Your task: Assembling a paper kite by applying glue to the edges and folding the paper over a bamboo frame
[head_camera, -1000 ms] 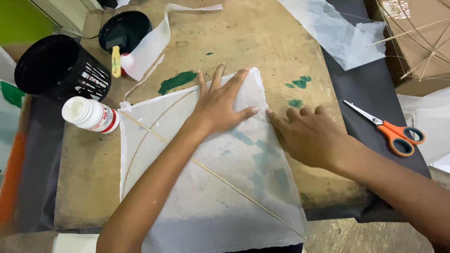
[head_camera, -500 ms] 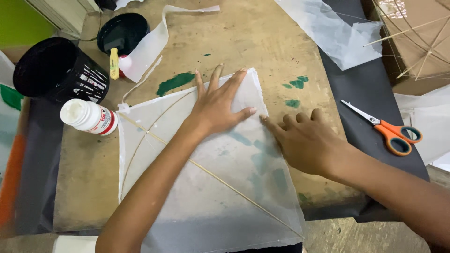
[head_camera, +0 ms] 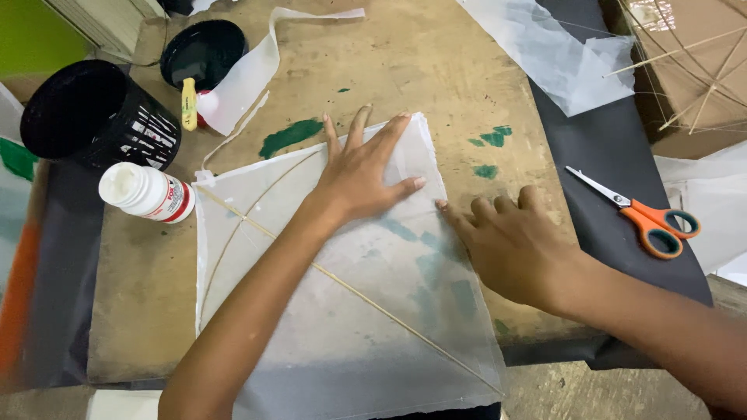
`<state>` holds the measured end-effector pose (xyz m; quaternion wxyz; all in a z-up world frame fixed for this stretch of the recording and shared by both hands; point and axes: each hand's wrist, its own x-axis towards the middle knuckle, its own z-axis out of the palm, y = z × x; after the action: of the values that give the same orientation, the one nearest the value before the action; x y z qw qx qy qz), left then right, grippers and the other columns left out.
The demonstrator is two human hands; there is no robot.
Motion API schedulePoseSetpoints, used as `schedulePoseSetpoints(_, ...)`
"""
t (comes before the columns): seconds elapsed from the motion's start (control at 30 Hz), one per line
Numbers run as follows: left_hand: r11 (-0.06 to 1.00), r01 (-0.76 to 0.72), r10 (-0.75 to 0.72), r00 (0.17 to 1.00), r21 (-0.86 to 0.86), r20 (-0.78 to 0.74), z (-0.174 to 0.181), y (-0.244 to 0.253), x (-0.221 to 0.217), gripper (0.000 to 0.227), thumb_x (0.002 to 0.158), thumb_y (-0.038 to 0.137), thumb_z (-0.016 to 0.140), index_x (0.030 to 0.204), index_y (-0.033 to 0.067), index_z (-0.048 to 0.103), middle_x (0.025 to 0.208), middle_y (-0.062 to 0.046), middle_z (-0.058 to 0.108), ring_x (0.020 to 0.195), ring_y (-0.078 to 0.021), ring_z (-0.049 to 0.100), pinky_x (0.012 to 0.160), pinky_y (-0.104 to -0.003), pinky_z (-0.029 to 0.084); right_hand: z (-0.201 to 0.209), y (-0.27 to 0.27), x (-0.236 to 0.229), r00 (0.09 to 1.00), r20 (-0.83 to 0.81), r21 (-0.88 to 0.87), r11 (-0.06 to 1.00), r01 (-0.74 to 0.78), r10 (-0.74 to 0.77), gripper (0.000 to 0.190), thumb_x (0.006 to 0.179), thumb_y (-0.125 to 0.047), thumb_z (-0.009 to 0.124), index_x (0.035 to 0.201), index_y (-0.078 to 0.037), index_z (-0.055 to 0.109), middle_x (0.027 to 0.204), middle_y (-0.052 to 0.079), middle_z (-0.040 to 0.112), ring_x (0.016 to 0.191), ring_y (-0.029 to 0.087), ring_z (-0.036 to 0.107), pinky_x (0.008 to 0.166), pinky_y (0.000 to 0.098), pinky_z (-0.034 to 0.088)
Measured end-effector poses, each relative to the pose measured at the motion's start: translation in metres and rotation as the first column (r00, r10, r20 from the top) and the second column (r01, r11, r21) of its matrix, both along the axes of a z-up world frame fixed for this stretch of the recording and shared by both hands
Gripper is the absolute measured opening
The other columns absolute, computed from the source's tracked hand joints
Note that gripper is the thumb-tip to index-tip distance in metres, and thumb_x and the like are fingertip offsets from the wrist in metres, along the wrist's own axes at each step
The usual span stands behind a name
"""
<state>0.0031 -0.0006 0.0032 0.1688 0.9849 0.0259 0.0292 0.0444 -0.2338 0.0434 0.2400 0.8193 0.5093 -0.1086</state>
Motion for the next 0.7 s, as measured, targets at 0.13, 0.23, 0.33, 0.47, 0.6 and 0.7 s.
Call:
schedulePoseSetpoints(0.13,1.000,0.012,-0.012,1.000,-0.003,0.025,-0.005,0.004,0.001,0.086,0.092,0.063,0.053,0.161,0.0191,0.028,0.162,-0.005,0.044,0.152,-0.0441,0.022,0.110,-0.087,0.000,0.001,-0.008,0.006,0.998,0.046,0.064,0.997,-0.042,0.039,0.061,0.092,-0.033,0.057,0.151,-0.016,0.047,0.123,0.015,0.067,0.101,0.035,0.071,0.085,0.0534,0.044)
schedulePoseSetpoints(0.23,0.999,0.012,-0.011,0.999,-0.036,0.042,-0.007,0.005,0.001,0.082,0.093,0.064,0.049,0.160,0.0205,0.031,0.161,-0.003,0.046,0.152,-0.0434,0.023,0.110,-0.087,-0.001,0.005,-0.010,0.010,0.995,0.100,0.085,0.996,-0.025,0.016,0.058,0.096,-0.036,0.051,0.152,-0.019,0.046,0.124,0.012,0.066,0.098,0.031,0.072,0.085,0.0493,0.042)
schedulePoseSetpoints(0.33,0.999,0.026,-0.023,0.996,-0.033,0.089,-0.006,0.005,0.001,0.081,0.093,0.064,0.050,0.160,0.0226,0.031,0.161,-0.003,0.046,0.153,-0.0427,0.023,0.110,-0.087,0.000,0.004,-0.011,0.015,0.993,0.121,0.080,0.997,-0.019,0.009,0.066,0.092,-0.038,0.058,0.154,-0.019,0.044,0.123,0.013,0.067,0.097,0.031,0.072,0.086,0.0495,0.043)
schedulePoseSetpoints(0.47,0.998,0.054,-0.052,0.985,-0.009,0.161,-0.005,0.008,0.001,0.080,0.094,0.064,0.051,0.161,0.0235,0.033,0.162,-0.002,0.046,0.153,-0.0402,0.026,0.110,-0.086,-0.002,0.015,-0.007,0.013,0.999,0.047,0.102,0.995,-0.010,0.005,0.061,0.096,-0.036,0.050,0.154,-0.017,0.044,0.120,0.013,0.069,0.100,0.033,0.073,0.084,0.0490,0.046)
schedulePoseSetpoints(0.6,0.997,0.073,-0.076,0.973,0.021,0.219,-0.018,0.011,0.004,0.080,0.093,0.063,0.057,0.161,0.0255,0.035,0.163,0.000,0.044,0.155,-0.0332,0.029,0.110,-0.085,-0.003,0.012,-0.002,0.023,0.997,-0.083,0.160,0.987,0.003,0.011,0.057,0.104,-0.037,0.038,0.156,-0.013,0.042,0.116,0.015,0.071,0.104,0.038,0.074,0.085,0.0492,0.053)
schedulePoseSetpoints(0.7,0.996,0.079,-0.089,0.961,0.049,0.261,-0.025,0.012,0.003,0.079,0.093,0.062,0.059,0.160,0.0267,0.037,0.163,0.002,0.045,0.154,-0.0275,0.034,0.112,-0.082,-0.006,0.023,-0.003,0.018,0.976,-0.211,0.176,0.980,0.091,-0.053,0.059,0.104,-0.036,0.036,0.157,-0.011,0.039,0.116,0.015,0.071,0.107,0.040,0.072,0.089,0.0499,0.054)
